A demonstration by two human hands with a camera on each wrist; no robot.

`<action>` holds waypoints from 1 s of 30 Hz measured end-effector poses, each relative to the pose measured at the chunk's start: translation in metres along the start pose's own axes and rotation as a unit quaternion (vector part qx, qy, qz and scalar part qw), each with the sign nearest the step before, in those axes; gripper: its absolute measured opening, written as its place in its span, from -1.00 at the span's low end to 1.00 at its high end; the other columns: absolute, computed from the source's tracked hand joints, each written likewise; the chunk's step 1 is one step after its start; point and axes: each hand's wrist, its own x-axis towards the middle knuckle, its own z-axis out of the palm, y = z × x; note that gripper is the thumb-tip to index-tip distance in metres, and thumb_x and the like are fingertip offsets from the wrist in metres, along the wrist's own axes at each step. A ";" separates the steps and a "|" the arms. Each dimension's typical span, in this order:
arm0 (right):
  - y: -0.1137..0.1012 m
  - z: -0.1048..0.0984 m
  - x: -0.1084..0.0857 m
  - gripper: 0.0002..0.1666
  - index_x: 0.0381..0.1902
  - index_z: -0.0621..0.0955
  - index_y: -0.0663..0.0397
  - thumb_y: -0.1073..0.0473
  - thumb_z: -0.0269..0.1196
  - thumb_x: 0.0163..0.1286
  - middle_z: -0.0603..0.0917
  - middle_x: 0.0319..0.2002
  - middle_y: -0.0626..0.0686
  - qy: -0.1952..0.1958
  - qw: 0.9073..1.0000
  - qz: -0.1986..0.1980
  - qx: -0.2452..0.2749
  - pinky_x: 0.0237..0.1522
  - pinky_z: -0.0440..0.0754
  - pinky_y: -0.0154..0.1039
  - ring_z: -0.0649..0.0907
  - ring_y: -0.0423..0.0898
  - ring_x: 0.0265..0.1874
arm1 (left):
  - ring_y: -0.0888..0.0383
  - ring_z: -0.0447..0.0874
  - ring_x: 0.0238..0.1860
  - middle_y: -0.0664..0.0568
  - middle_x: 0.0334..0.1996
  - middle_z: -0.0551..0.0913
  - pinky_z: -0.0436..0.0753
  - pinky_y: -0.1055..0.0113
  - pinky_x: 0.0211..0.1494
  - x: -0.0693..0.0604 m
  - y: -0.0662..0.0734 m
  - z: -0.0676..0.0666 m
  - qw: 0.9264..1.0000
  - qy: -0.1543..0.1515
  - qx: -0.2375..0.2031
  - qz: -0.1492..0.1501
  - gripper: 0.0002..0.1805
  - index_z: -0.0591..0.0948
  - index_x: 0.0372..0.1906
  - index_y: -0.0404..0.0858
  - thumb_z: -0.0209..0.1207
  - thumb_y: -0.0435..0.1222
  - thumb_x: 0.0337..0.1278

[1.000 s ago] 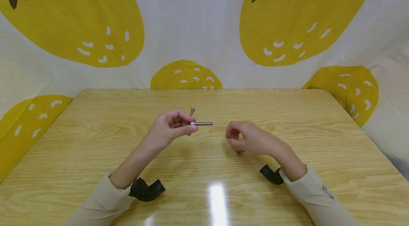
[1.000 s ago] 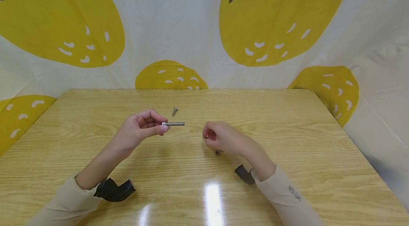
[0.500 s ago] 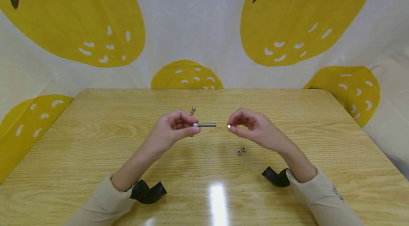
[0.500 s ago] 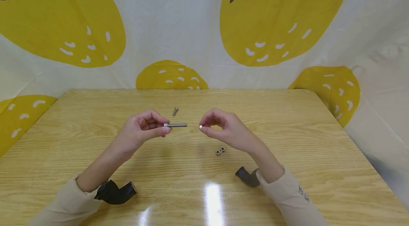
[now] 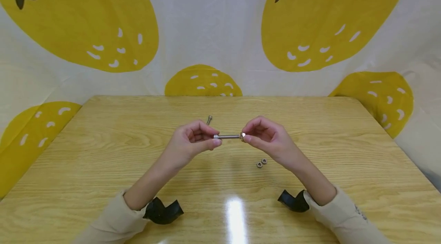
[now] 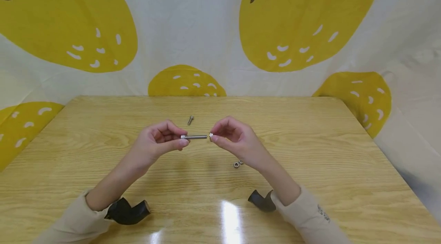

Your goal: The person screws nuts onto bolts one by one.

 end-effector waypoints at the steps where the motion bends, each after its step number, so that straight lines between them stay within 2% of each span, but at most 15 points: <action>1: 0.000 0.001 0.000 -0.76 -0.15 0.44 0.45 0.34 0.17 0.32 0.57 -0.24 -0.04 0.002 1.000 0.003 0.000 -0.12 0.62 -0.38 0.63 -0.15 -0.22 | 0.18 0.63 -0.33 0.07 -0.32 0.64 0.63 0.41 -0.20 0.000 0.000 0.000 1.000 0.001 0.001 0.001 -0.68 0.52 -0.15 -0.48 0.30 -0.39 0.01; 12: -0.001 0.006 -0.001 -0.77 -0.12 0.45 0.37 0.31 0.17 0.33 0.57 -0.22 -0.02 0.010 1.000 0.020 0.004 -0.07 0.62 -0.33 0.65 -0.17 -0.20 | 0.15 0.64 -0.30 0.06 -0.31 0.63 0.64 0.41 -0.18 0.000 0.000 0.003 1.000 0.009 0.002 -0.005 -0.69 0.52 -0.15 -0.47 0.29 -0.39 0.02; 20: -0.001 0.009 -0.001 -0.70 -0.08 0.49 0.39 0.34 0.23 0.26 0.59 -0.17 -0.05 0.033 0.999 0.021 -0.025 -0.08 0.62 -0.35 0.63 -0.17 -0.15 | 0.23 0.60 -0.39 0.08 -0.35 0.63 0.62 0.44 -0.23 -0.001 0.001 0.005 0.999 0.027 0.006 -0.020 -0.74 0.54 -0.15 -0.42 0.27 -0.39 0.06; 24: -0.002 0.012 -0.001 -0.73 -0.13 0.52 0.36 0.37 0.27 0.21 0.60 -0.19 -0.04 0.043 0.998 -0.009 -0.051 -0.06 0.61 -0.34 0.62 -0.15 -0.16 | 0.19 0.62 -0.36 -0.02 -0.31 0.64 0.64 0.41 -0.22 -0.002 0.000 0.006 0.999 0.035 0.040 -0.005 -0.75 0.57 -0.17 -0.37 0.28 -0.34 0.05; 30: -0.004 0.013 -0.001 -0.80 -0.21 0.56 0.31 0.47 0.25 0.18 0.60 -0.26 0.08 0.039 0.991 -0.086 -0.093 -0.06 0.60 -0.37 0.59 -0.16 -0.24 | 0.17 0.66 -0.34 -0.11 -0.27 0.66 0.66 0.36 -0.24 -0.004 0.001 0.007 0.996 0.046 0.068 0.031 -0.78 0.60 -0.19 -0.34 0.27 -0.32 0.07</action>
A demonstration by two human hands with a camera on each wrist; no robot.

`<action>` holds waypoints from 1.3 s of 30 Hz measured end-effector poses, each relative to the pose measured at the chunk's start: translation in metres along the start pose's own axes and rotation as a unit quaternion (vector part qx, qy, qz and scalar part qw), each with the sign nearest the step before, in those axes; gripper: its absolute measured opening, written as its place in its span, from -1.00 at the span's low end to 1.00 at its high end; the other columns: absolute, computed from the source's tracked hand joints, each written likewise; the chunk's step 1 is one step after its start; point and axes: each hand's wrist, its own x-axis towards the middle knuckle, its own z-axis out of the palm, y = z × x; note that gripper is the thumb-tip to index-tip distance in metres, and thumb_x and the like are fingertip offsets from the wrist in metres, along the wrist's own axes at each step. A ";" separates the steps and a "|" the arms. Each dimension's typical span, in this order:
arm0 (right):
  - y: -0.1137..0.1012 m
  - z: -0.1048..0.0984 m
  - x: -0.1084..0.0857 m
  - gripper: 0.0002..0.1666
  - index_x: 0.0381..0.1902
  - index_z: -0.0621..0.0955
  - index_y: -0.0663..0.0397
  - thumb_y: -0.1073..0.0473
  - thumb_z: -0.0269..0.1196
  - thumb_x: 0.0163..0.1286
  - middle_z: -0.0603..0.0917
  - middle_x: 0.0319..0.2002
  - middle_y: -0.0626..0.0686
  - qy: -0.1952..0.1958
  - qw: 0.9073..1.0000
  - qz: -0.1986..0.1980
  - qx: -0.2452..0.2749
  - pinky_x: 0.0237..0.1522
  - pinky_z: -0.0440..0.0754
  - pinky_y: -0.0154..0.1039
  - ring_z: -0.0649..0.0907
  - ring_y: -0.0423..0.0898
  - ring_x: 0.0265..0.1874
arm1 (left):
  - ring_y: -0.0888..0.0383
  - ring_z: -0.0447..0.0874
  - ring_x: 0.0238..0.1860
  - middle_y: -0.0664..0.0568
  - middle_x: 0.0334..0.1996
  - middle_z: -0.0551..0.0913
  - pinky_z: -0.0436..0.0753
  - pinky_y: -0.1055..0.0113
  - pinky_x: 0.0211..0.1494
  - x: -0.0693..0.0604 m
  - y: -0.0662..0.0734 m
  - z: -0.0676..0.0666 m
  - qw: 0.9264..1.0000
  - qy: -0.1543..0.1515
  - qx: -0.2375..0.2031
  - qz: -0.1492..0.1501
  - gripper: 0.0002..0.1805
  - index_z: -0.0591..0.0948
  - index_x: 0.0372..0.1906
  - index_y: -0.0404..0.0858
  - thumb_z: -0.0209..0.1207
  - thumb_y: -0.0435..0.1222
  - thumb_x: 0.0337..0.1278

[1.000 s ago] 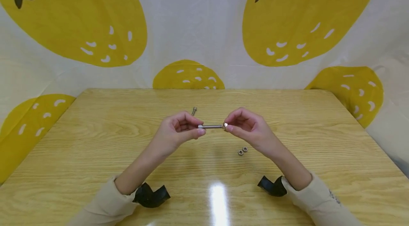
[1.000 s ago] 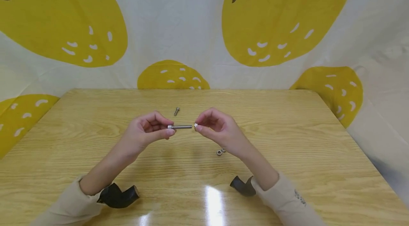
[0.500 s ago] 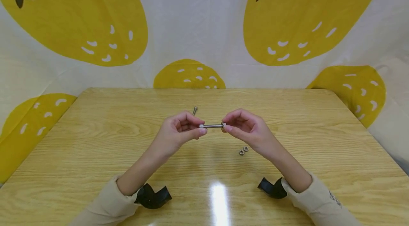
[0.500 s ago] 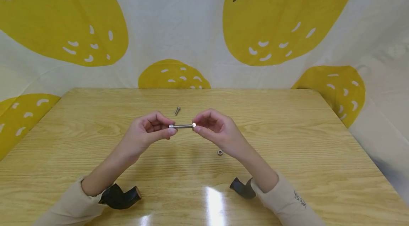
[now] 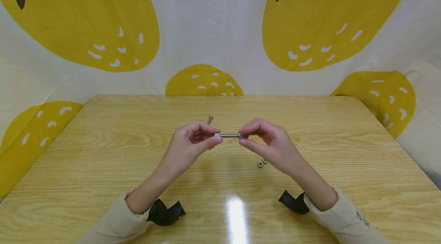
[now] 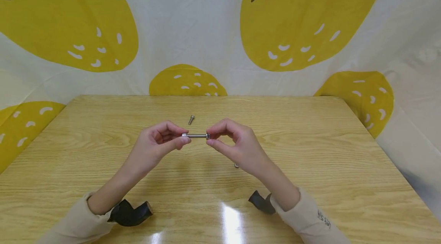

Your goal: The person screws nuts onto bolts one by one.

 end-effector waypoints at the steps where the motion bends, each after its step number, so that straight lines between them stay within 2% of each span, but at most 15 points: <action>1: 0.000 0.000 0.000 -0.80 -0.21 0.56 0.29 0.48 0.24 0.17 0.60 -0.27 0.12 -0.001 1.000 -0.012 -0.006 -0.06 0.60 -0.37 0.59 -0.16 -0.24 | 0.16 0.66 -0.34 -0.11 -0.27 0.66 0.66 0.36 -0.24 0.000 0.000 0.000 1.000 0.000 0.001 0.005 -0.79 0.60 -0.20 -0.33 0.27 -0.31 0.08; 6: -0.001 0.000 0.000 -0.76 -0.23 0.57 0.27 0.55 0.23 0.13 0.60 -0.29 0.21 -0.004 0.998 -0.061 -0.029 -0.05 0.60 -0.37 0.59 -0.17 -0.23 | 0.17 0.65 -0.36 -0.14 -0.28 0.69 0.65 0.34 -0.26 -0.001 0.000 0.001 1.000 0.000 0.006 0.022 -0.82 0.60 -0.21 -0.29 0.24 -0.28 0.11; 10: -0.002 0.000 0.001 -0.78 -0.25 0.57 0.27 0.54 0.24 0.13 0.61 -0.29 0.18 -0.010 0.997 -0.075 -0.035 -0.06 0.61 -0.36 0.60 -0.18 -0.23 | 0.18 0.61 -0.40 -0.14 -0.31 0.69 0.62 0.38 -0.31 -0.001 0.000 0.001 0.999 0.003 0.012 0.031 -0.84 0.60 -0.22 -0.31 0.22 -0.31 0.13; 17: 0.000 0.001 -0.001 -0.87 -0.26 0.58 0.31 0.40 0.24 0.21 0.62 -0.31 0.19 -0.005 0.998 -0.062 -0.025 -0.15 0.64 -0.35 0.63 -0.18 -0.29 | 0.22 0.59 -0.43 -0.22 -0.33 0.67 0.60 0.42 -0.35 -0.002 -0.002 0.003 0.999 0.004 0.018 0.047 -0.86 0.58 -0.25 -0.37 0.21 -0.37 0.12; 21: -0.001 0.003 -0.002 -0.86 -0.25 0.58 0.30 0.33 0.24 0.23 0.64 -0.31 0.18 0.009 0.998 -0.040 -0.041 -0.19 0.66 -0.34 0.66 -0.19 -0.32 | 0.22 0.60 -0.41 -0.20 -0.33 0.67 0.61 0.43 -0.34 -0.003 -0.001 0.003 0.999 0.005 0.013 0.049 -0.87 0.58 -0.25 -0.36 0.21 -0.38 0.12; 25: -0.001 0.005 -0.003 -0.88 -0.26 0.56 0.31 0.37 0.23 0.22 0.64 -0.33 0.15 0.020 0.999 -0.019 -0.045 -0.24 0.67 -0.32 0.67 -0.21 -0.34 | 0.21 0.62 -0.40 -0.17 -0.33 0.68 0.62 0.42 -0.33 -0.004 0.000 0.005 0.999 0.002 0.007 0.049 -0.88 0.57 -0.25 -0.35 0.21 -0.38 0.12; 28: -0.001 0.007 -0.003 -0.89 -0.28 0.54 0.30 0.43 0.22 0.21 0.61 -0.34 0.13 0.021 0.999 -0.017 -0.031 -0.25 0.66 -0.33 0.65 -0.21 -0.34 | 0.21 0.63 -0.39 -0.20 -0.31 0.68 0.61 0.42 -0.33 -0.004 0.000 0.005 0.999 0.002 0.006 0.046 -0.88 0.57 -0.25 -0.34 0.21 -0.38 0.12; 33: 0.000 0.007 -0.001 -0.83 -0.34 0.53 0.23 0.51 0.24 0.15 0.60 -0.32 0.13 0.013 0.997 -0.059 -0.045 -0.13 0.63 -0.36 0.59 -0.19 -0.26 | 0.21 0.60 -0.43 -0.21 -0.33 0.67 0.58 0.43 -0.38 -0.004 0.000 0.005 0.999 0.007 0.008 0.042 -0.89 0.57 -0.26 -0.35 0.21 -0.37 0.13; 39: -0.003 0.005 0.001 -0.80 -0.40 0.52 0.15 0.47 0.31 0.09 0.61 -0.33 0.08 0.019 0.986 -0.121 -0.111 -0.23 0.59 -0.40 0.59 -0.18 -0.31 | 0.21 0.57 -0.45 -0.23 -0.34 0.67 0.56 0.43 -0.37 -0.003 -0.001 0.005 0.999 0.004 -0.010 0.035 -0.88 0.55 -0.26 -0.38 0.18 -0.38 0.16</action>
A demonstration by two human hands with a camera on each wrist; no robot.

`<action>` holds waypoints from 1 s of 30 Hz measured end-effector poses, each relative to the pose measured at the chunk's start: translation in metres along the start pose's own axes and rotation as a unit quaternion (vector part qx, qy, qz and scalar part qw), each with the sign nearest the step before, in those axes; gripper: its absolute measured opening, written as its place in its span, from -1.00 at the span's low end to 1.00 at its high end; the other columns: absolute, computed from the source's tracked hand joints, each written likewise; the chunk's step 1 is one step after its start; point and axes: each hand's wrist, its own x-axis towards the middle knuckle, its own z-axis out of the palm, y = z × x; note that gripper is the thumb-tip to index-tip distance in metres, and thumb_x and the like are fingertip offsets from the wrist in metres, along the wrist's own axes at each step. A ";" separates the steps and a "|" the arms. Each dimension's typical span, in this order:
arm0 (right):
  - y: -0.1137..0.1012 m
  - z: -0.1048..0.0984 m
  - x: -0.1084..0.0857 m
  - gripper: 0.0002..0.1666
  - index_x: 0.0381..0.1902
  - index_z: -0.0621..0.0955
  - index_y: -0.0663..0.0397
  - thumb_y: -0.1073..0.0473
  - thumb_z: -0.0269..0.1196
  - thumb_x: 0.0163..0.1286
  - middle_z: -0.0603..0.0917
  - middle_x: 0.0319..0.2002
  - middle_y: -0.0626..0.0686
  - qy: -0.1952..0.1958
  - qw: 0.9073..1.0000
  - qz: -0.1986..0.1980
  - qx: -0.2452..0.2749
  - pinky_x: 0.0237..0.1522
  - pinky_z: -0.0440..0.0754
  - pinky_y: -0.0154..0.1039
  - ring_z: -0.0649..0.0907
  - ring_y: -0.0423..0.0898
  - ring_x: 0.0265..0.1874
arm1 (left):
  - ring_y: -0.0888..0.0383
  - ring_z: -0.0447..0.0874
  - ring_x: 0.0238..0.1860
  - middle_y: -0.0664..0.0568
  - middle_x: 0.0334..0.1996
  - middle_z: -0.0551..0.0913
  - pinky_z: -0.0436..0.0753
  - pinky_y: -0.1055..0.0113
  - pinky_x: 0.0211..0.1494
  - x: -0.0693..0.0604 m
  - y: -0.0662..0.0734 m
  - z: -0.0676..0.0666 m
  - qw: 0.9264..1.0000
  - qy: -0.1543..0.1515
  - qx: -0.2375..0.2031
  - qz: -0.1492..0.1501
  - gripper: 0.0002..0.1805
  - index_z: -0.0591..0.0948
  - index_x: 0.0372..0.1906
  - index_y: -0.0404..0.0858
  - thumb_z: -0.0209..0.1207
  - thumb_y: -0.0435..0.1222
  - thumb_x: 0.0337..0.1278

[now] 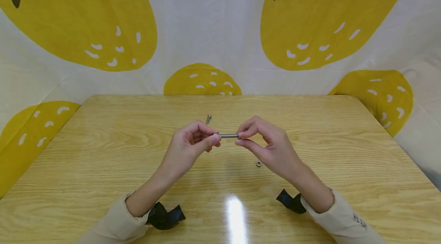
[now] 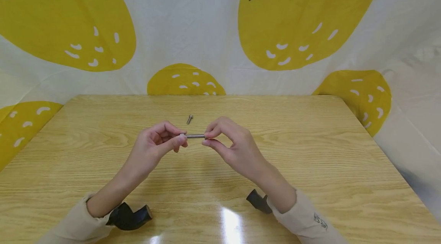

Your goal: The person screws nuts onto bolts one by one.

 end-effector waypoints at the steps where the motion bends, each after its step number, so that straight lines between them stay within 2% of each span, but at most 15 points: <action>1: 0.000 0.000 0.000 -0.79 -0.40 0.53 0.14 0.47 0.32 0.08 0.61 -0.33 0.07 0.002 1.000 -0.004 -0.007 -0.24 0.58 -0.41 0.59 -0.18 -0.32 | 0.21 0.56 -0.45 -0.24 -0.33 0.67 0.56 0.43 -0.37 0.000 0.000 0.000 1.000 -0.001 -0.003 0.000 -0.88 0.55 -0.26 -0.39 0.17 -0.39 0.16; 5: -0.001 0.000 0.000 -0.78 -0.39 0.56 0.16 0.50 0.32 0.05 0.64 -0.35 0.08 0.010 1.000 0.001 -0.006 -0.18 0.61 -0.40 0.62 -0.20 -0.30 | 0.21 0.55 -0.46 -0.24 -0.34 0.67 0.55 0.44 -0.39 0.000 0.000 0.000 1.000 -0.002 -0.001 0.005 -0.88 0.54 -0.25 -0.39 0.18 -0.39 0.16; 8: -0.001 0.001 -0.001 -0.81 -0.36 0.58 0.18 0.50 0.29 0.10 0.66 -0.37 0.09 0.014 1.000 0.026 0.010 -0.16 0.64 -0.36 0.64 -0.21 -0.31 | 0.21 0.58 -0.43 -0.22 -0.34 0.67 0.58 0.44 -0.37 -0.001 0.000 0.001 1.000 -0.003 0.005 0.015 -0.87 0.55 -0.25 -0.39 0.19 -0.40 0.13; 13: -0.004 0.004 -0.002 -0.94 -0.30 0.52 0.22 0.41 0.17 0.28 0.63 -0.47 0.06 0.016 0.994 0.103 0.041 -0.32 0.65 -0.34 0.61 -0.20 -0.46 | 0.22 0.64 -0.39 -0.17 -0.34 0.69 0.63 0.40 -0.32 -0.001 -0.001 0.004 0.999 0.004 0.025 0.041 -0.87 0.57 -0.28 -0.37 0.23 -0.40 0.09; 15: -0.006 0.005 -0.002 -0.98 -0.27 0.47 0.22 0.36 0.11 0.35 0.59 -0.55 0.05 0.019 0.988 0.141 0.060 -0.41 0.62 -0.33 0.57 -0.19 -0.54 | 0.23 0.65 -0.38 -0.14 -0.35 0.69 0.64 0.38 -0.31 -0.001 -0.002 0.005 0.998 0.009 0.039 0.056 -0.88 0.57 -0.29 -0.36 0.24 -0.40 0.07; 18: -0.008 0.007 -0.002 -0.91 -0.25 0.40 0.23 0.28 0.05 0.41 0.51 -0.65 0.04 0.024 0.979 0.184 0.087 -0.51 0.55 -0.33 0.49 -0.17 -0.63 | 0.21 0.67 -0.36 -0.12 -0.36 0.70 0.65 0.36 -0.27 -0.001 -0.001 0.007 0.996 0.016 0.052 0.072 -0.88 0.58 -0.30 -0.35 0.26 -0.41 0.04; 22: -0.008 0.005 -0.002 -0.86 -0.27 0.40 0.26 0.25 0.04 0.43 0.54 -0.63 0.03 0.019 0.973 0.200 0.112 -0.51 0.56 -0.30 0.50 -0.12 -0.64 | 0.19 0.66 -0.36 -0.12 -0.35 0.69 0.65 0.35 -0.24 -0.001 -0.001 0.007 0.997 0.020 0.050 0.061 -0.87 0.57 -0.29 -0.35 0.25 -0.40 0.05; 26: -0.009 -0.002 -0.001 -0.81 -0.15 0.44 0.33 0.27 0.10 0.39 0.68 -0.42 0.05 -0.011 0.969 0.202 0.144 -0.35 0.64 -0.25 0.61 -0.10 -0.49 | 0.20 0.60 -0.40 -0.13 -0.35 0.68 0.62 0.40 -0.31 0.000 0.000 0.004 0.998 0.029 0.039 0.031 -0.88 0.56 -0.27 -0.34 0.23 -0.38 0.10; 30: -0.009 -0.006 0.000 -0.74 -0.06 0.45 0.37 0.32 0.13 0.35 0.70 -0.28 0.23 -0.031 0.964 0.203 0.169 -0.25 0.67 -0.21 0.68 -0.10 -0.35 | 0.20 0.57 -0.43 -0.17 -0.35 0.67 0.58 0.45 -0.36 0.001 0.001 0.002 0.999 0.030 0.027 0.022 -0.88 0.55 -0.26 -0.37 0.21 -0.40 0.11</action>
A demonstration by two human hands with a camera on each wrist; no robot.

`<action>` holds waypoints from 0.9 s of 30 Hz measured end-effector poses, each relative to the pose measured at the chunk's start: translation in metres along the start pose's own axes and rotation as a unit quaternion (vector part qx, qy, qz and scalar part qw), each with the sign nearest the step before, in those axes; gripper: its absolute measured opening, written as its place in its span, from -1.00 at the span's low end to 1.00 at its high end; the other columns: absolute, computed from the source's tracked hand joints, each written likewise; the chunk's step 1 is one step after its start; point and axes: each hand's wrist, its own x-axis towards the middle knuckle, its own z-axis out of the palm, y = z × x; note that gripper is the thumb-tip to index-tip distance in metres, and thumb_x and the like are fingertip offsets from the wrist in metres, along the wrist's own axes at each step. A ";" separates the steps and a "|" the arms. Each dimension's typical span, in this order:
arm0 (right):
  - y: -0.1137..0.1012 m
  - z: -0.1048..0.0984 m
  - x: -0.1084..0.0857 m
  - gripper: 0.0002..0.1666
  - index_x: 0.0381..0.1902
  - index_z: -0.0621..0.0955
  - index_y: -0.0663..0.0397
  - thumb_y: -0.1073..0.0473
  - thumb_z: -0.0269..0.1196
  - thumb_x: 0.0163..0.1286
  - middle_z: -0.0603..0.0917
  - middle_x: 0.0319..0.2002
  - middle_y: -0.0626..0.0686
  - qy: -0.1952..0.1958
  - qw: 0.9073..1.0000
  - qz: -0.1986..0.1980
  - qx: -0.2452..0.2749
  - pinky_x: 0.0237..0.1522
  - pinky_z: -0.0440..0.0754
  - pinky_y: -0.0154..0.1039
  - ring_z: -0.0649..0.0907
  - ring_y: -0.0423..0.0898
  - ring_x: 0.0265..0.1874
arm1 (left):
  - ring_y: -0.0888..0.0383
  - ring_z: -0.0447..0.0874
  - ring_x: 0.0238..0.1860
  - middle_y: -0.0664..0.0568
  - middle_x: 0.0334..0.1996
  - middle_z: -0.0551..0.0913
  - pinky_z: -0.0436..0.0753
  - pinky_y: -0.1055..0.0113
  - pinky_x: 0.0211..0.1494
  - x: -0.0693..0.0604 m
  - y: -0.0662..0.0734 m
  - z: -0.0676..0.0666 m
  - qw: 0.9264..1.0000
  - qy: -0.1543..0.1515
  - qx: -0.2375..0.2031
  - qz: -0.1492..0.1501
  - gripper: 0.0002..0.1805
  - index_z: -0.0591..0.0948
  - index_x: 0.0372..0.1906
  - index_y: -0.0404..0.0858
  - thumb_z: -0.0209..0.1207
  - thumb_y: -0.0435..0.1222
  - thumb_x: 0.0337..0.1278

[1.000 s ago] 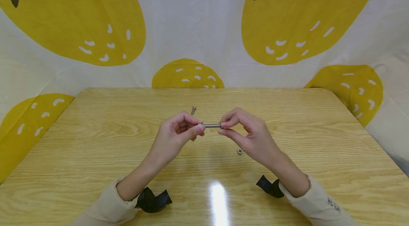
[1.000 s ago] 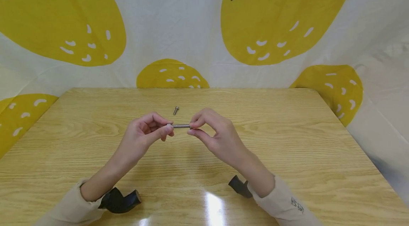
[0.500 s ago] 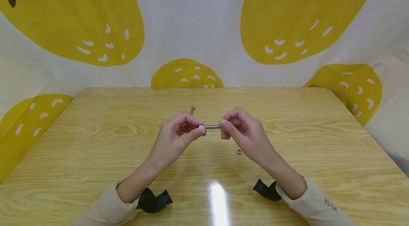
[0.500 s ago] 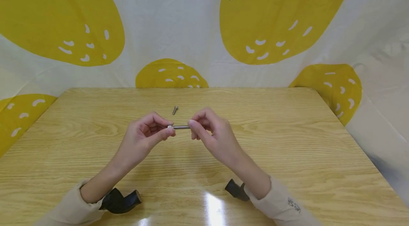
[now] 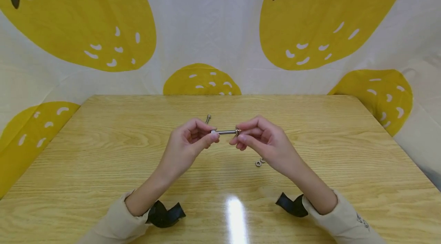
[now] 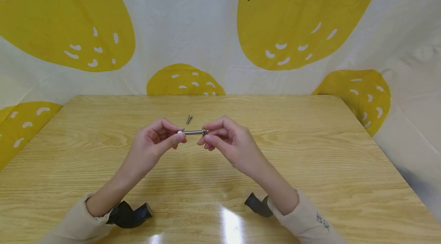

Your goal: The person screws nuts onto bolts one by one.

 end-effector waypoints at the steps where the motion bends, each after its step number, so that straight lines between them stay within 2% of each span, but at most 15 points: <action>1: 0.000 0.000 0.000 -0.74 -0.06 0.45 0.39 0.33 0.13 0.35 0.70 -0.28 0.27 -0.001 1.000 -0.002 -0.001 -0.25 0.67 -0.20 0.69 -0.11 -0.34 | 0.21 0.58 -0.42 -0.18 -0.34 0.67 0.58 0.45 -0.36 0.000 0.000 0.000 1.000 -0.001 -0.002 0.000 -0.87 0.55 -0.26 -0.38 0.21 -0.40 0.11; 4: 0.000 0.000 0.000 -0.77 -0.08 0.46 0.39 0.35 0.12 0.35 0.69 -0.31 0.31 0.004 1.000 -0.004 -0.012 -0.29 0.67 -0.19 0.70 -0.09 -0.35 | 0.21 0.59 -0.42 -0.19 -0.34 0.67 0.60 0.44 -0.36 0.000 0.001 0.000 1.000 -0.005 -0.006 0.003 -0.87 0.55 -0.26 -0.39 0.22 -0.42 0.09; 10: 0.001 0.004 0.000 -0.86 -0.23 0.50 0.25 0.25 0.06 0.42 0.65 -0.51 0.07 0.010 0.995 0.020 -0.100 -0.46 0.59 -0.31 0.58 -0.15 -0.53 | 0.22 0.63 -0.39 -0.18 -0.35 0.67 0.64 0.40 -0.29 -0.001 0.002 0.001 1.000 -0.009 0.001 0.019 -0.86 0.56 -0.26 -0.38 0.24 -0.43 0.06; 15: 0.004 0.009 0.000 -0.68 -0.45 0.46 0.18 0.18 -0.08 0.50 0.50 -0.66 -0.01 0.010 0.989 0.019 -0.148 -0.67 0.42 -0.34 0.45 -0.16 -0.67 | 0.22 0.66 -0.36 -0.13 -0.34 0.69 0.66 0.35 -0.27 -0.002 0.003 0.003 0.999 -0.017 0.008 0.030 -0.87 0.57 -0.28 -0.35 0.25 -0.41 0.06; 19: 0.003 0.008 0.001 -0.52 -0.54 0.47 0.13 0.07 -0.17 0.54 0.46 -0.71 -0.03 0.020 0.985 0.046 -0.167 -0.72 0.33 -0.34 0.41 -0.13 -0.71 | 0.22 0.65 -0.38 -0.11 -0.34 0.69 0.63 0.39 -0.33 -0.003 0.004 0.003 1.000 -0.020 0.010 0.020 -0.87 0.57 -0.28 -0.32 0.25 -0.40 0.06; 21: 0.002 0.006 0.001 -0.48 -0.49 0.51 0.11 0.00 -0.21 0.55 0.51 -0.68 -0.04 0.021 0.982 0.051 -0.180 -0.66 0.35 -0.34 0.44 -0.11 -0.66 | 0.22 0.64 -0.39 -0.11 -0.34 0.69 0.62 0.41 -0.34 -0.003 0.004 0.003 1.000 -0.019 0.011 0.015 -0.87 0.57 -0.28 -0.32 0.26 -0.39 0.06; 23: 0.001 0.003 0.001 -0.53 -0.33 0.55 0.10 -0.01 -0.20 0.54 0.59 -0.61 -0.06 0.021 0.980 0.040 -0.194 -0.56 0.44 -0.34 0.51 -0.11 -0.58 | 0.21 0.64 -0.39 -0.11 -0.34 0.69 0.63 0.40 -0.33 -0.002 0.004 0.003 1.000 -0.017 0.014 0.008 -0.87 0.57 -0.28 -0.32 0.25 -0.39 0.06; 25: 0.001 0.000 0.001 -0.70 -0.13 0.54 0.09 0.04 -0.04 0.49 0.65 -0.49 -0.08 0.023 0.978 0.004 -0.207 -0.44 0.50 -0.34 0.55 -0.13 -0.47 | 0.21 0.63 -0.39 -0.12 -0.34 0.69 0.63 0.40 -0.32 -0.002 0.004 0.002 1.000 -0.015 0.015 0.005 -0.87 0.57 -0.27 -0.33 0.25 -0.40 0.07; 27: 0.000 -0.001 0.001 -0.73 -0.01 0.50 0.10 0.15 0.15 0.37 0.68 -0.39 -0.08 0.028 0.976 -0.039 -0.214 -0.33 0.55 -0.33 0.58 -0.19 -0.38 | 0.21 0.62 -0.40 -0.14 -0.34 0.69 0.63 0.40 -0.31 -0.002 0.003 0.001 1.000 -0.012 0.014 0.004 -0.87 0.57 -0.26 -0.35 0.24 -0.40 0.07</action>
